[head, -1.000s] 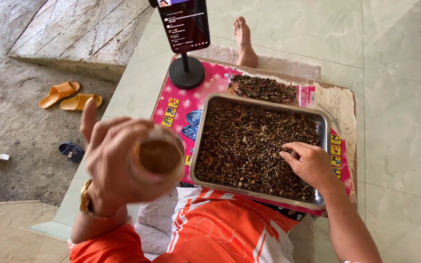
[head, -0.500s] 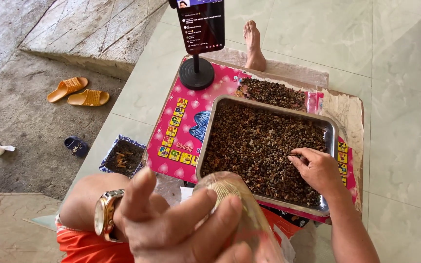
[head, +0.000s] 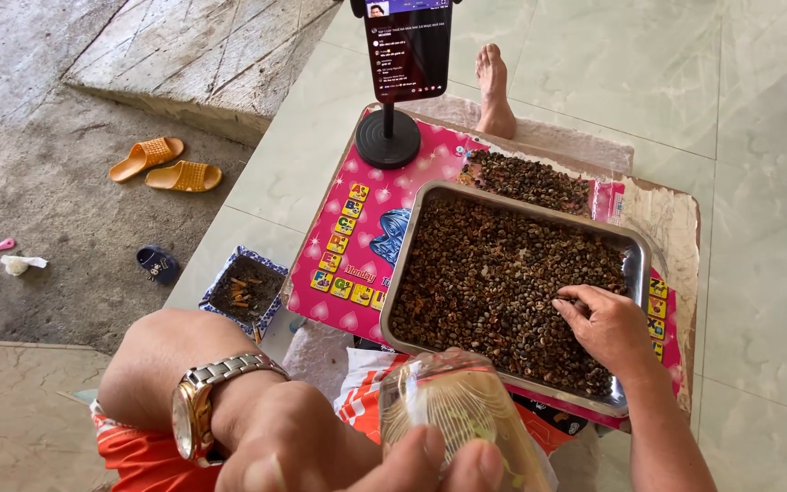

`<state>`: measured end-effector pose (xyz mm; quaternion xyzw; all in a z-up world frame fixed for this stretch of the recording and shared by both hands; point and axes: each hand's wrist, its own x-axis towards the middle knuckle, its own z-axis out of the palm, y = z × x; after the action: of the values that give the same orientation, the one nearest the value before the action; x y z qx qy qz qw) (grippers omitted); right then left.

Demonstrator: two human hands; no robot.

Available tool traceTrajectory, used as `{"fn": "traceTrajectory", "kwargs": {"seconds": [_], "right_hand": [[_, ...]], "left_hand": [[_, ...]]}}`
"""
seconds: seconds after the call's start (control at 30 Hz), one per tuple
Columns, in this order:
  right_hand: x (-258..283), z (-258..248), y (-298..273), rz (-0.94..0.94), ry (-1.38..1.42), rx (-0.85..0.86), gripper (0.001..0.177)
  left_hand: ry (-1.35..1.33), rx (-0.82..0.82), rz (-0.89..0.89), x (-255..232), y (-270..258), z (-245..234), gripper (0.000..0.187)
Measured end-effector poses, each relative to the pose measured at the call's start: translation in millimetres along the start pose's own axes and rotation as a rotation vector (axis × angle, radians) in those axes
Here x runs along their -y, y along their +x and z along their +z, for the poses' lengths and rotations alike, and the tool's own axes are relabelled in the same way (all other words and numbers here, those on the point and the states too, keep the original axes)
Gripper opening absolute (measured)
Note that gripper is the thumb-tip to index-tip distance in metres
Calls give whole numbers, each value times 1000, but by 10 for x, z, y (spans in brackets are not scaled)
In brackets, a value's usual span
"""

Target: Sorting coffee beans by hand from a metal tray into a separate pile on a table while sitting on the floor.

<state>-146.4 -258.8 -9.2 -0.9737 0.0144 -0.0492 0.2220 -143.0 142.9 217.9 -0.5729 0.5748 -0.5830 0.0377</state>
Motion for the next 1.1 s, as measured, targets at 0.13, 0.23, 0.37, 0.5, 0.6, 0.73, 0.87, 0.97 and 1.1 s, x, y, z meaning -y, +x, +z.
{"fn": "traceTrajectory", "kwargs": {"seconds": [0.13,0.23,0.37,0.5,0.6,0.73,0.87,0.97,1.1], "right_hand": [[6,-2,1,1,-7,-1,15],[-17,16,13,5,-20,-3,15],[-39,29,6,-5,-45,12,16],[-61,51,11,-10,-69,7,16],[-70,60,11,-5,-77,9,16],[-39,37,14,14,-75,11,17],[-78,81,20,-50,-104,-24,19],[-47,73,40,-112,-121,-74,21],[-97,75,21,-142,-105,-74,19]], "left_hand": [[-27,10,-47,23,53,55,16],[-51,20,-94,3,89,41,13],[-87,37,-167,-20,113,11,9],[-116,59,-249,-43,139,-5,6],[-136,69,-301,-50,154,-15,6],[-160,81,-346,-91,184,-62,6],[-196,95,-423,-142,197,-119,9],[-462,32,-620,-165,189,10,17],[-869,134,-1027,-182,-191,256,48]]}}
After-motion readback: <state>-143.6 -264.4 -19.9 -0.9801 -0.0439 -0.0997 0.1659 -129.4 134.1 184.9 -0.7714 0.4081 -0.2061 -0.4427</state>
